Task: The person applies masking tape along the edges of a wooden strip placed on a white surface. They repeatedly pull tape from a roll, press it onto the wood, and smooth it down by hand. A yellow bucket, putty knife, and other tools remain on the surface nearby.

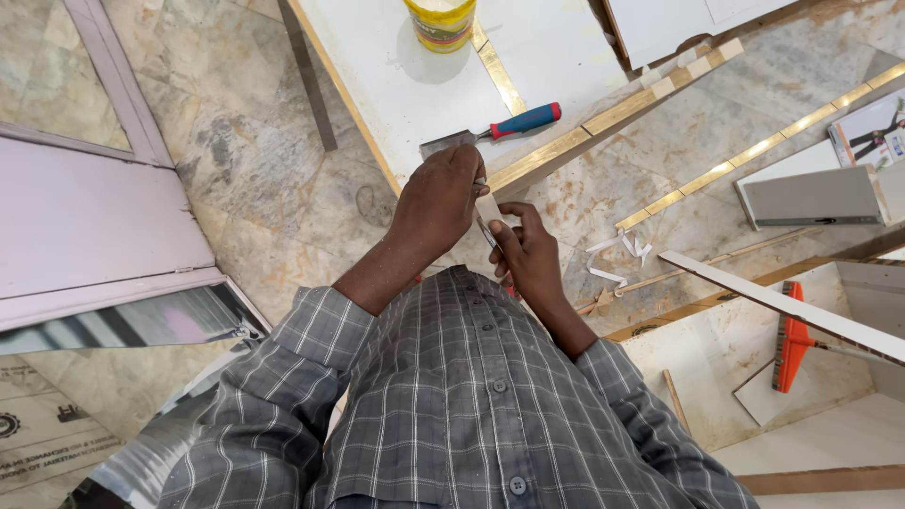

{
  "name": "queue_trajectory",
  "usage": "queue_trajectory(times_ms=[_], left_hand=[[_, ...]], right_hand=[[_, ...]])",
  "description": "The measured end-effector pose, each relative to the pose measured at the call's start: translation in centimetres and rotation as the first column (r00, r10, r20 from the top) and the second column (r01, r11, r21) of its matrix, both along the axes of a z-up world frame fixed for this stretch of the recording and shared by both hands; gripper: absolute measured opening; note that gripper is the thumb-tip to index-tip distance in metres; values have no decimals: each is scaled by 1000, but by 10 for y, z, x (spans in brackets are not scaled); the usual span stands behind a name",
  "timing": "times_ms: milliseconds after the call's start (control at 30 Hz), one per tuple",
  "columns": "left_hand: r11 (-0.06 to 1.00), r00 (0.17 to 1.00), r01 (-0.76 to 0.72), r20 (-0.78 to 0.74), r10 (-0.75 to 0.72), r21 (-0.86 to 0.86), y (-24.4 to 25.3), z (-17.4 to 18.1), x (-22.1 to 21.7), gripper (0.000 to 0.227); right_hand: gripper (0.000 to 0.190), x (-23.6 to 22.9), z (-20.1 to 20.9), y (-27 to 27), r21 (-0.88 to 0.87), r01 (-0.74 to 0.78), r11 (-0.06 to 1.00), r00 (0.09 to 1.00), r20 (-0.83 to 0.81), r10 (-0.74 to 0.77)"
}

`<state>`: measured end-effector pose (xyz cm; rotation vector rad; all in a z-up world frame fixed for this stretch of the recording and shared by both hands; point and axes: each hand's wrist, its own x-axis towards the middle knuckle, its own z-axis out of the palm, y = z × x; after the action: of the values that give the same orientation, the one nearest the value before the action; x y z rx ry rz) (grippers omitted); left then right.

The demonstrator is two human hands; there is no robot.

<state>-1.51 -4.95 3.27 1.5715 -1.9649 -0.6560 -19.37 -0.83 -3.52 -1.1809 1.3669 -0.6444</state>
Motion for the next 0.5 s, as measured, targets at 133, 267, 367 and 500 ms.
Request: queue_trajectory(times_ms=[133, 267, 367, 500], left_hand=[[997, 998, 33, 48, -29, -73, -2, 2, -1, 21], [995, 997, 25, 74, -18, -93, -1, 5, 0, 20], [996, 996, 17, 83, -10, -88, 2, 7, 2, 19], [997, 995, 28, 92, -22, -74, 1, 10, 0, 19]], right_hand=[[37, 11, 1, -13, 38, 29, 999, 996, -90, -25], [35, 15, -6, -19, 66, 27, 997, 999, 19, -28], [33, 17, -12, -22, 105, 20, 994, 998, 58, -26], [34, 16, -16, -29, 134, 17, 991, 999, 35, -22]])
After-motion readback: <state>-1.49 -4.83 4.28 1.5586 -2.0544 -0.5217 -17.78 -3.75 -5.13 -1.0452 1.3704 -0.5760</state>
